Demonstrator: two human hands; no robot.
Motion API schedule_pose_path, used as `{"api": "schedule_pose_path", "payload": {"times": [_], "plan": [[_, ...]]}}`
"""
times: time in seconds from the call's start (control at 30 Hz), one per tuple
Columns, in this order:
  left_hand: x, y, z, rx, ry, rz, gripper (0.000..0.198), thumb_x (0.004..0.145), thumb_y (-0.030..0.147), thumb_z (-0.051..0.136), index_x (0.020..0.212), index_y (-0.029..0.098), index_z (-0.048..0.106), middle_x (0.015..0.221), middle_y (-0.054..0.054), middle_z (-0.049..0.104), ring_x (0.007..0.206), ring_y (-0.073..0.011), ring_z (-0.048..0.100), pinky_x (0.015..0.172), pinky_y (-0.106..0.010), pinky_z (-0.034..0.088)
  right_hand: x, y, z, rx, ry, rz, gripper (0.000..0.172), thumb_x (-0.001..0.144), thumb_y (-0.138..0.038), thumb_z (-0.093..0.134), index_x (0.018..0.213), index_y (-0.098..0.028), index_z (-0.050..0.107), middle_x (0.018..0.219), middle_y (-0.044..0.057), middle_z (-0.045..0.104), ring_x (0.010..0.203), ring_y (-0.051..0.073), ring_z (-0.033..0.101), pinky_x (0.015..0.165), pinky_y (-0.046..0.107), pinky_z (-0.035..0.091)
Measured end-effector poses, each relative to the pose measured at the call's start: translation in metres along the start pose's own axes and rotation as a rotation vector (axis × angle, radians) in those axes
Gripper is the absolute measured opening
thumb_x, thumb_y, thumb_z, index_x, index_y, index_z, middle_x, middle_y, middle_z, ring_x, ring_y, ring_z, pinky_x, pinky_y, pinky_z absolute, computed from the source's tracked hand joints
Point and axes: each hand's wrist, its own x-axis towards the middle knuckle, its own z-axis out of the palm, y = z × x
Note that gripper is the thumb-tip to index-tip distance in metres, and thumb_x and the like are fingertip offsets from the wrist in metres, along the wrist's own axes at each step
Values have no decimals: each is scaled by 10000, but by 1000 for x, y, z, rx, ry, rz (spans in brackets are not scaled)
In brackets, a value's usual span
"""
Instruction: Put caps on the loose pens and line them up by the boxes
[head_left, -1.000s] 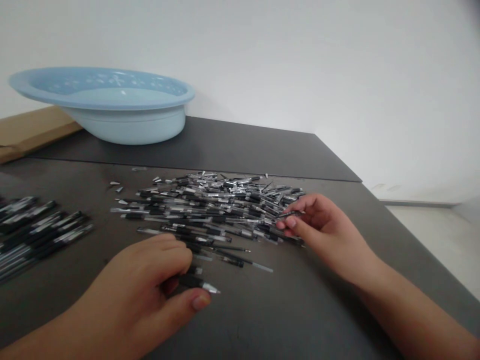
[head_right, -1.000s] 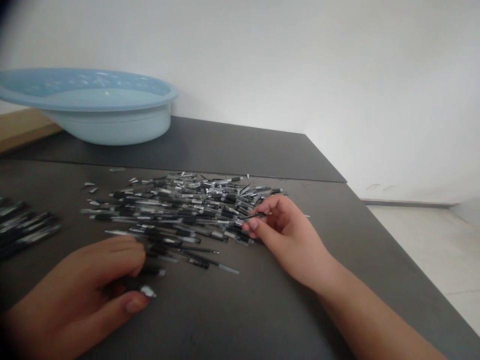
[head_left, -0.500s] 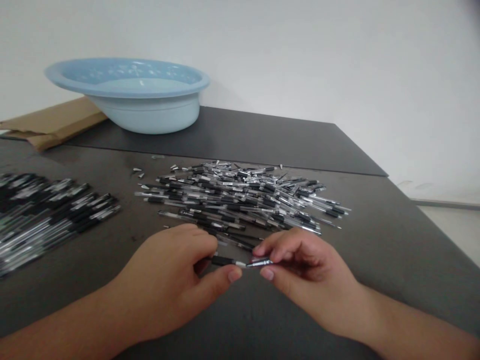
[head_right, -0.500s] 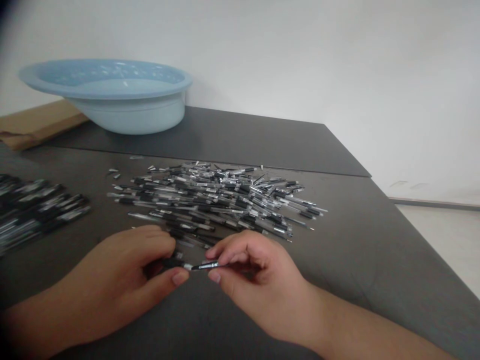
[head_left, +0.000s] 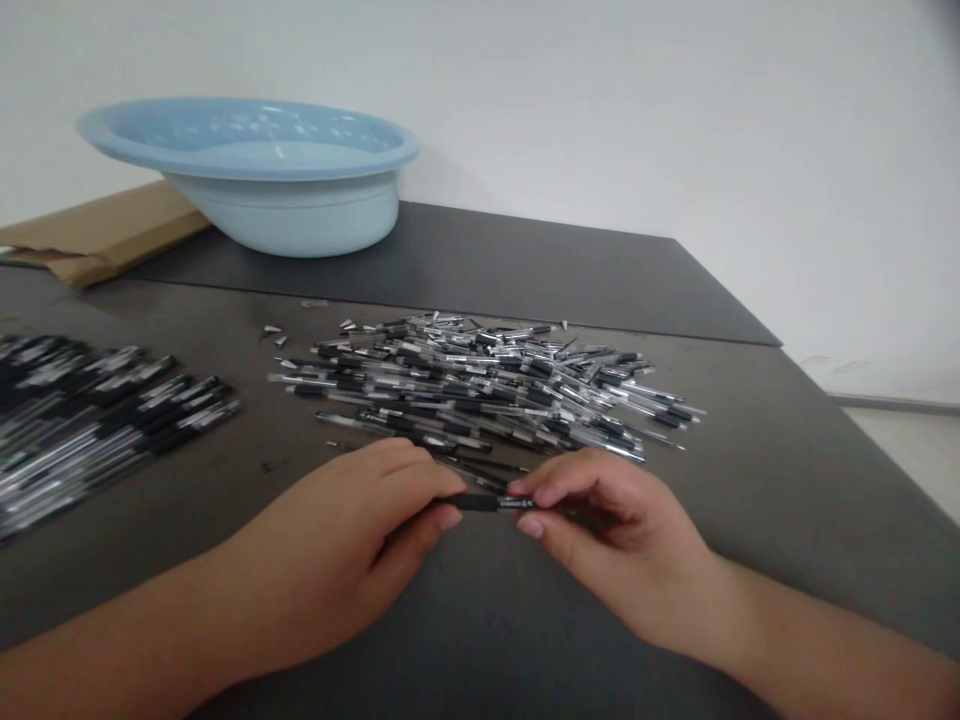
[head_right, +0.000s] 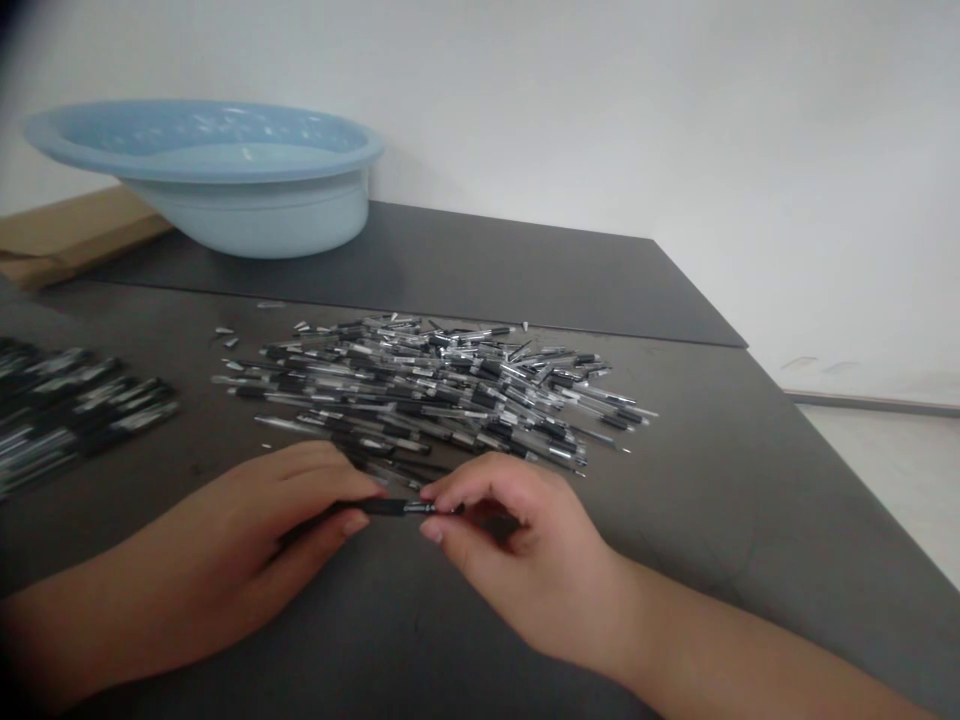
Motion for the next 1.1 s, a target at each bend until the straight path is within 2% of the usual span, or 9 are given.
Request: {"api": "schedule_pose_path", "payload": {"times": [0.2,0.37,0.6,0.63,0.7,0.77,0.8,0.97,1.1], "plan": [[-1,-5,-1,-24,-52,45,206,1066,282,524,1168,313,700,980,33,752,884,-153,696,756,-263,488,0,2,1,113,11,66,137,902,-231,825,999,-314,774,1022,9,833,950,182,798,814,303,655],[-3,1,4,-74,-13,37,177,1056,246,514,1052,278,688,915,45,745,830,-138,690,727,-252,473,1,1,6,223,29,102,128,889,-210,832,958,-293,762,977,7,838,872,161,805,755,264,658],[2,8,5,-41,-12,5,227,1065,274,470,1029,240,692,912,4,731,845,-161,681,721,-281,479,5,3,6,136,47,65,87,910,-249,819,958,-300,768,975,21,833,884,189,808,782,287,682],[3,9,4,-17,-15,0,235,1068,286,470,1034,232,696,923,-5,731,856,-169,681,727,-291,484,5,6,6,121,51,68,135,903,-255,826,1009,-313,764,1013,25,833,925,202,810,814,306,688],[6,12,1,32,7,-12,237,1070,314,484,1045,221,700,962,-23,734,889,-184,682,760,-310,497,3,12,6,103,62,68,401,874,-277,858,1235,-358,703,1236,54,794,1119,251,777,938,377,674],[5,16,-5,73,59,-59,224,1067,327,506,1076,218,702,1009,-33,733,935,-192,683,813,-325,510,0,19,4,87,65,39,725,849,-295,880,1473,-407,526,1512,85,635,1358,296,643,1095,462,588],[4,17,-8,97,91,-98,216,1063,327,519,1087,220,705,1024,-34,729,953,-196,681,834,-330,513,-3,22,4,69,58,13,817,855,-300,872,1539,-419,441,1603,91,542,1440,307,564,1161,495,523],[-34,11,-27,345,185,-347,231,1041,338,530,1002,214,721,1015,-61,706,974,-232,665,879,-375,517,-11,29,0,-37,-25,-57,837,958,-279,742,1629,-435,266,1731,74,329,1585,304,336,1279,585,284],[-88,-22,-37,551,153,-610,324,1050,390,459,1020,200,719,997,-97,713,943,-280,682,867,-423,526,-9,29,-1,-71,-56,-68,816,1005,-279,674,1648,-431,196,1756,62,262,1616,280,259,1299,594,199]]}}
